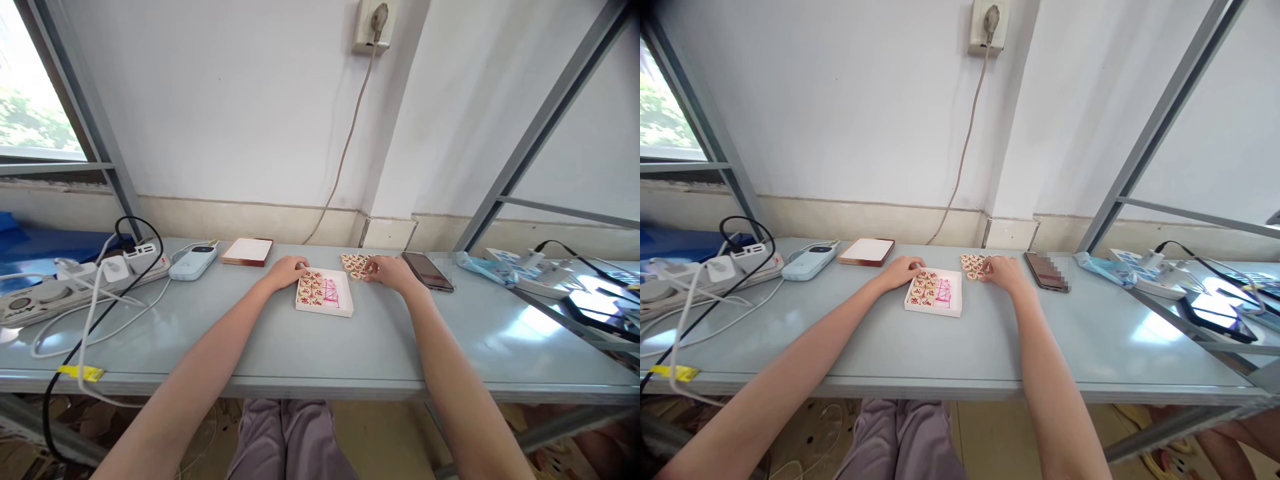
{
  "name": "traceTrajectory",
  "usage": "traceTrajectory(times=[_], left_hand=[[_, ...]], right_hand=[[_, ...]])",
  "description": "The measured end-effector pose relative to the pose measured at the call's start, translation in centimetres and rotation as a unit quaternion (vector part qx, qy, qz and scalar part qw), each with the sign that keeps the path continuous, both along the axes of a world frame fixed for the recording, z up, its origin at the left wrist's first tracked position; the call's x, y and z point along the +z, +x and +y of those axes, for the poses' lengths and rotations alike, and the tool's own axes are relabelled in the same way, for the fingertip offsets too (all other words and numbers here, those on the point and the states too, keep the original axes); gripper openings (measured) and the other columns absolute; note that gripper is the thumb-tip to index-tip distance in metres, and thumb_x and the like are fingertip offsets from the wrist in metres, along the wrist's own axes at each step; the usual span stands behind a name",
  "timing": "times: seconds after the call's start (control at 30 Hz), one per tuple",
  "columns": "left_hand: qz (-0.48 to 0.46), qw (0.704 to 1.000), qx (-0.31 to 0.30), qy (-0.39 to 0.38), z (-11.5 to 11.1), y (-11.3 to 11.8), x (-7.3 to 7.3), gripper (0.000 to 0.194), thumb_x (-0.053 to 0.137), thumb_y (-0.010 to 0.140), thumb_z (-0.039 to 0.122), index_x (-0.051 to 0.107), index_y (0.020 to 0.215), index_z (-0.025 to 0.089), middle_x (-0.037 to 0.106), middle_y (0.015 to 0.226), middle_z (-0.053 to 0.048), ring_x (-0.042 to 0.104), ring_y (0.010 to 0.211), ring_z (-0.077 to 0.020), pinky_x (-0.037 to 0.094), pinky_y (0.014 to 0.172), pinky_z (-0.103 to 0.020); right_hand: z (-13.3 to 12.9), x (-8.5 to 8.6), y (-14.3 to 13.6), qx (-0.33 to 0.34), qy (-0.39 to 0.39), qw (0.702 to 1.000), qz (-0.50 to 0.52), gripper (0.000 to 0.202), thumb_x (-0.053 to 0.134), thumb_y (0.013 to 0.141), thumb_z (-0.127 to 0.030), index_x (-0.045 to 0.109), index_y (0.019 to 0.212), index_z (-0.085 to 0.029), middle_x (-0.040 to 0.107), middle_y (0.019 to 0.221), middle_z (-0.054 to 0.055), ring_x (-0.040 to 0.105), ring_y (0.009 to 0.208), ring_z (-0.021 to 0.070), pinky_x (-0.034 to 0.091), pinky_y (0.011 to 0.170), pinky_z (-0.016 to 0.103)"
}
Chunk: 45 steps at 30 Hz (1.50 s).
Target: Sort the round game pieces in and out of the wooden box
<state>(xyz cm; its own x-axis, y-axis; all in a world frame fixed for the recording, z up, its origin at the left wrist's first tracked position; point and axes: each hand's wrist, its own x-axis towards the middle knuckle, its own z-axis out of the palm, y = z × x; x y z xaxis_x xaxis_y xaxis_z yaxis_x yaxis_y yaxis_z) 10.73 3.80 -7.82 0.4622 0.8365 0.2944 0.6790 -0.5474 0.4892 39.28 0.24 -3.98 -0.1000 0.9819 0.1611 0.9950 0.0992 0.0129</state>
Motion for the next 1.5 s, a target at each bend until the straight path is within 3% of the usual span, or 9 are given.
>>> traceTrajectory(times=[0.1, 0.3, 0.6, 0.97, 1.17, 1.37, 1.5], left_hand=[[0.003, 1.0, 0.005, 0.003, 0.1, 0.0, -0.1, 0.024, 0.045, 0.076, 0.027, 0.065, 0.089, 0.022, 0.064, 0.076, -0.001, 0.053, 0.068, -0.0142, 0.032, 0.056, -0.023], [0.006, 1.0, 0.008, 0.002, -0.1, 0.2, 0.0, 0.026, 0.045, 0.077, 0.027, 0.065, 0.091, 0.021, 0.064, 0.078, -0.001, 0.053, 0.069, -0.0146, 0.032, 0.057, -0.023], [0.001, 1.0, -0.003, 0.01, 0.1, 0.0, -0.2, 0.026, 0.045, 0.076, 0.028, 0.066, 0.09, 0.022, 0.063, 0.073, -0.001, 0.052, 0.066, -0.0143, 0.032, 0.056, -0.023], [0.002, 1.0, 0.008, 0.008, 0.0, 0.1, -0.1, 0.027, 0.045, 0.075, 0.024, 0.066, 0.092, 0.021, 0.063, 0.072, -0.001, 0.052, 0.066, -0.014, 0.032, 0.056, -0.023], [0.007, 1.0, 0.021, -0.009, -0.4, 0.3, 0.3, 0.028, 0.045, 0.075, 0.024, 0.066, 0.092, 0.02, 0.064, 0.074, -0.001, 0.052, 0.067, -0.0139, 0.031, 0.056, -0.023], [0.004, 1.0, 0.015, 0.0, -0.1, 0.2, 0.1, 0.028, 0.045, 0.075, 0.025, 0.066, 0.093, 0.02, 0.063, 0.073, -0.002, 0.053, 0.067, -0.0143, 0.031, 0.056, -0.023], [-0.006, 1.0, 0.012, -0.005, -0.1, 0.1, 0.0, 0.027, 0.045, 0.076, 0.025, 0.066, 0.092, 0.02, 0.064, 0.076, -0.002, 0.054, 0.069, -0.0147, 0.033, 0.058, -0.023]], right_hand=[[0.2, -0.2, 0.0, 0.007, -0.019, 0.999, 0.033, 0.019, 0.062, 0.069, -0.035, 0.062, 0.085, -0.024, 0.065, 0.088, 0.002, 0.057, 0.078, 0.0171, 0.031, 0.057, 0.024], [0.0, -0.1, -0.3, 0.009, -0.022, 0.999, 0.04, 0.019, 0.061, 0.069, -0.036, 0.061, 0.084, -0.023, 0.064, 0.086, 0.002, 0.055, 0.077, 0.0172, 0.03, 0.056, 0.024], [-0.6, 0.0, -1.8, 0.032, -0.01, 0.999, 0.028, 0.028, 0.057, 0.068, -0.046, 0.047, 0.065, -0.02, 0.059, 0.071, 0.003, 0.051, 0.069, 0.0169, 0.026, 0.053, 0.025], [-0.3, 0.0, -1.4, 0.009, -0.076, 0.997, 0.013, 0.02, 0.05, 0.074, -0.039, 0.055, 0.069, -0.02, 0.063, 0.076, 0.003, 0.054, 0.07, 0.0166, 0.029, 0.054, 0.025], [-0.8, 0.0, -2.6, 0.029, -0.005, 0.999, -0.016, 0.014, 0.048, 0.075, -0.029, 0.058, 0.072, -0.02, 0.064, 0.077, 0.004, 0.055, 0.073, 0.0172, 0.029, 0.056, 0.024], [-0.9, 0.1, -3.4, 0.031, 0.009, 0.999, 0.003, 0.025, 0.049, 0.075, -0.045, 0.057, 0.071, -0.021, 0.064, 0.075, 0.003, 0.055, 0.069, 0.0172, 0.029, 0.055, 0.025], [-0.7, -0.2, -3.5, 0.036, 0.013, 0.999, 0.007, 0.026, 0.049, 0.076, -0.043, 0.057, 0.069, -0.019, 0.064, 0.075, 0.005, 0.055, 0.069, 0.0172, 0.028, 0.054, 0.025]])
